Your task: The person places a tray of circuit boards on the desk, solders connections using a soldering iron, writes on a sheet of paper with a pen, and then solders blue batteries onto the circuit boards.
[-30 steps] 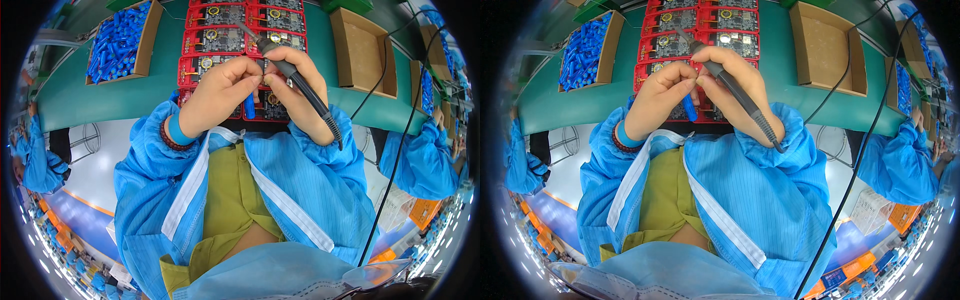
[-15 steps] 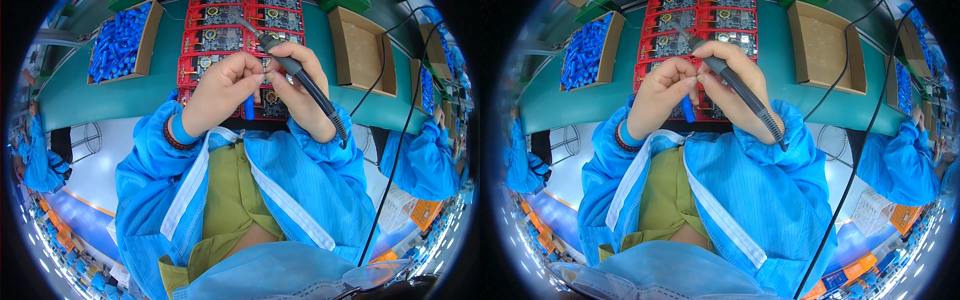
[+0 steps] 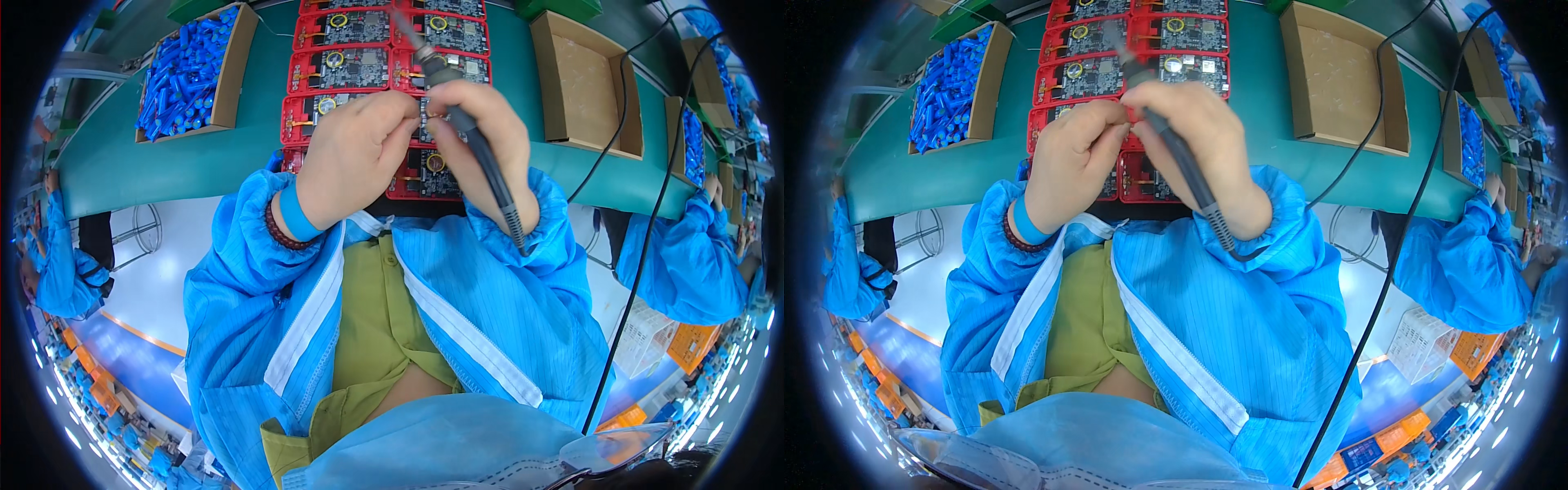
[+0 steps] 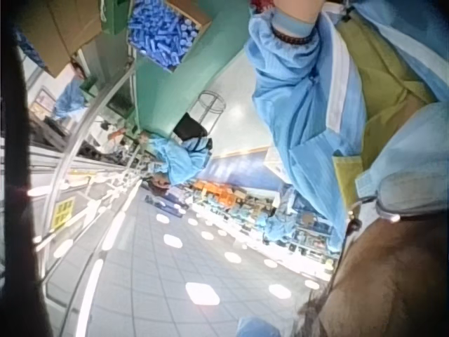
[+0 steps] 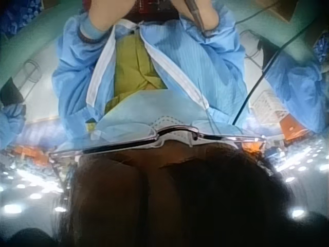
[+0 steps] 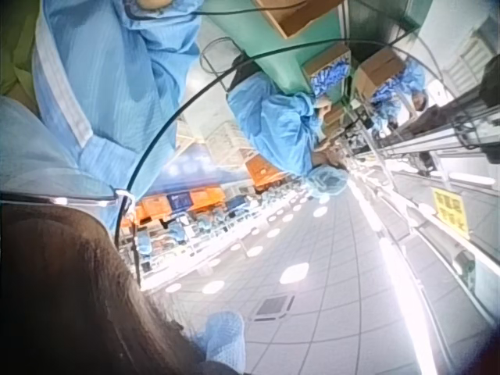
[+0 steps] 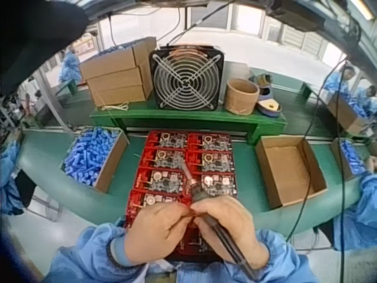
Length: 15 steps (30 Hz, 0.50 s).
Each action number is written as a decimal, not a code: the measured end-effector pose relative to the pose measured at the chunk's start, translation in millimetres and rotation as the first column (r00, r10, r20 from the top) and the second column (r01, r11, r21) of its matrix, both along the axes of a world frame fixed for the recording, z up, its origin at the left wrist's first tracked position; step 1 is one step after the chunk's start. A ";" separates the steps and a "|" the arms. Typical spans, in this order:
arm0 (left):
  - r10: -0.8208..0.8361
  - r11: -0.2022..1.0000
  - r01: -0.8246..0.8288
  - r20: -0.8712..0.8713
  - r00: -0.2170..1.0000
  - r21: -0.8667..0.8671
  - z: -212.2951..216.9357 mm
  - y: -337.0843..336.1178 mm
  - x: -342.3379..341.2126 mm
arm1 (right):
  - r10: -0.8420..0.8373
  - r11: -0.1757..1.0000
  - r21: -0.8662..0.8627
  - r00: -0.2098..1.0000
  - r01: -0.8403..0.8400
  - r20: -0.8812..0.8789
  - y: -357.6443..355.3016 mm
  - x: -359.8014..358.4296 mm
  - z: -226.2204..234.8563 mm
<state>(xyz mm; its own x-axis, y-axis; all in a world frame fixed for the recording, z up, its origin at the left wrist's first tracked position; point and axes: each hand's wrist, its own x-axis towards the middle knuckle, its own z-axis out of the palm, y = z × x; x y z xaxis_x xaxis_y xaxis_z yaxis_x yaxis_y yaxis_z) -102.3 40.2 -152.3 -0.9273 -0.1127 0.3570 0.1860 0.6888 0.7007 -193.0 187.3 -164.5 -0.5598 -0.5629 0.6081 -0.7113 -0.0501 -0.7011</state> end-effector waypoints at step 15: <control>-0.081 0.997 0.082 -0.035 0.996 0.005 12.6 13.6 -15.9 | 0.038 0.999 0.029 0.974 -0.032 -0.225 16.8 -16.0 5.7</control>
<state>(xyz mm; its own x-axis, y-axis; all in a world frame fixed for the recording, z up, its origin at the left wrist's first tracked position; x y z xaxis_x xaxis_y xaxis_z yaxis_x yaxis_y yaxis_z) -118.2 53.8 -139.7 -0.9207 -0.0396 0.3883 0.2655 0.6658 0.6973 -209.1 204.2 -158.9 -0.3891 -0.5967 0.7018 -0.8495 -0.0623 -0.5240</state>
